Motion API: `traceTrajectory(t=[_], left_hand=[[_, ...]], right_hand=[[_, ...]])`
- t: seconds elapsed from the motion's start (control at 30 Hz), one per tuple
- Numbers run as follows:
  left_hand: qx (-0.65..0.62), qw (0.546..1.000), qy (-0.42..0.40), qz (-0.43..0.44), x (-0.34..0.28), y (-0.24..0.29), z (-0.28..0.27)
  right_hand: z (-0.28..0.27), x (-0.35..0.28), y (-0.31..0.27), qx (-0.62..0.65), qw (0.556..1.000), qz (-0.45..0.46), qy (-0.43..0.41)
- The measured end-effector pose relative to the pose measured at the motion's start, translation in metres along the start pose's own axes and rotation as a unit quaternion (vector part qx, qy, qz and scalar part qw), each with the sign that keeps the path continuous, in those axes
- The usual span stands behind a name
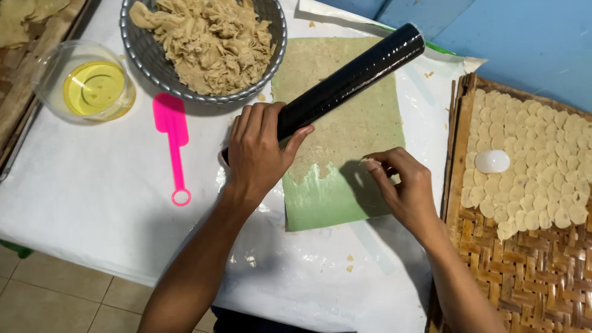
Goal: Rolling out dough with a pin and using a round cutter to shape it into small circular pieces.
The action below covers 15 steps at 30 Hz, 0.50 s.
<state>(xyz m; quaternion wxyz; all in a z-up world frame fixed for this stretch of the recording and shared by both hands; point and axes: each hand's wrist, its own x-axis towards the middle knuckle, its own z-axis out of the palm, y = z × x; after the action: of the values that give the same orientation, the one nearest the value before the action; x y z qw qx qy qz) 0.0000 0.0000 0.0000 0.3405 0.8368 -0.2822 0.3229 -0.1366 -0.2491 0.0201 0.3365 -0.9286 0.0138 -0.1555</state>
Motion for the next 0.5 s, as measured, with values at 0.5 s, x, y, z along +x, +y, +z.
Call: traceTrajectory(t=[0.5], left_hand=[[-0.010, 0.999, 0.040, -0.001, 0.000, 0.002, 0.003]], right_hand=[[0.044, 0.009, -0.033, -0.071, 0.995, -0.055, -0.044]])
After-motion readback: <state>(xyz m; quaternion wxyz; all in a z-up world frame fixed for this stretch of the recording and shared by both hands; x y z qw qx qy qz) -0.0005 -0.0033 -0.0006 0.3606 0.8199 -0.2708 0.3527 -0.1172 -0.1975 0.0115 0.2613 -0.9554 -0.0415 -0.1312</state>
